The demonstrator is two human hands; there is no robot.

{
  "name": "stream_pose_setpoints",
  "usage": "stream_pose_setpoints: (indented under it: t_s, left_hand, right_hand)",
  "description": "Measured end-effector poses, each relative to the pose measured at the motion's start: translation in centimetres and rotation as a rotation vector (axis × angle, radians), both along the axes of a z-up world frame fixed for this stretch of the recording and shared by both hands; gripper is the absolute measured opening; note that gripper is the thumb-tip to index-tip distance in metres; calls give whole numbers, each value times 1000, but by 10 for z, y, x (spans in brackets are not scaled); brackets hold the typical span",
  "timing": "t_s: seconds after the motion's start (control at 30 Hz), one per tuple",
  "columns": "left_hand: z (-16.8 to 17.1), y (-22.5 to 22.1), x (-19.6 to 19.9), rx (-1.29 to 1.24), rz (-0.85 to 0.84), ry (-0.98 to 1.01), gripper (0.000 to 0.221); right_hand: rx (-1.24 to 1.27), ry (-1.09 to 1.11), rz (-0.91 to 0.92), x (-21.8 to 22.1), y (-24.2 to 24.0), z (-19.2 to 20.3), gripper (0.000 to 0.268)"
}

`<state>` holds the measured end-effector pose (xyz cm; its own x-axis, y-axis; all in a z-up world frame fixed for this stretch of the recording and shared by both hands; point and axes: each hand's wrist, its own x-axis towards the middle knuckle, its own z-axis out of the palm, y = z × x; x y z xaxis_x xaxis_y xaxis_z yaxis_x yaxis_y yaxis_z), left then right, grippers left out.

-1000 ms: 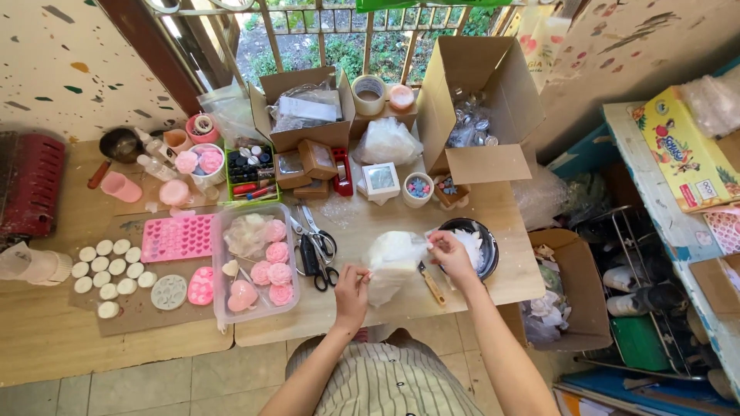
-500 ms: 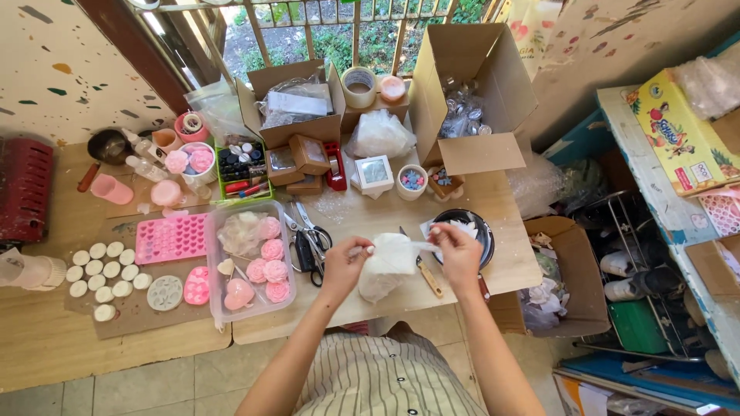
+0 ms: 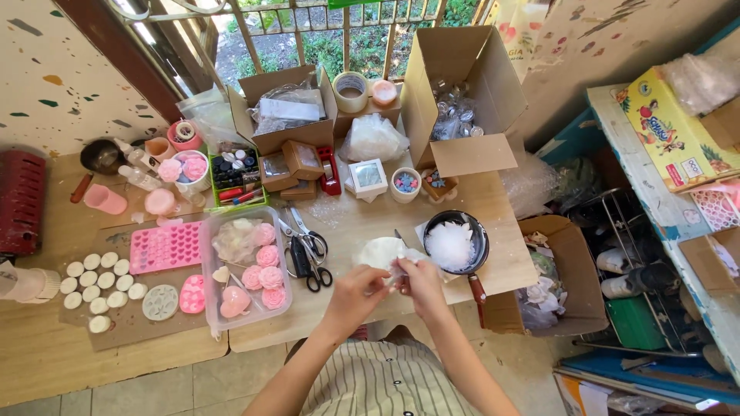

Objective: Cutting blocks of wax and preparing materials for candle production.

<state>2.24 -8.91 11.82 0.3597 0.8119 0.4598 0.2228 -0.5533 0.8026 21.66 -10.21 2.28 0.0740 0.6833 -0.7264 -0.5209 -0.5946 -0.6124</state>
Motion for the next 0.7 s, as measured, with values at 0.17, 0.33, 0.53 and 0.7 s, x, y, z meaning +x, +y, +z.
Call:
stream_pose_setpoints:
  t_s: [0.17, 0.33, 0.53, 0.7]
  left_hand:
    - [0, 59, 12, -919, -233, 438, 46]
    - [-94, 100, 13, -975, -665, 195, 26]
    - [-116, 93, -43, -1182, -359, -524, 31]
    - [-68, 61, -72, -1227, -367, -881, 35]
  right_hand:
    - [384, -353, 273, 11, 15, -4, 41]
    - [443, -377, 220, 28, 21, -39, 41]
    - [377, -361, 146, 34, -22, -17, 35]
    - [461, 41, 70, 40, -40, -3, 44]
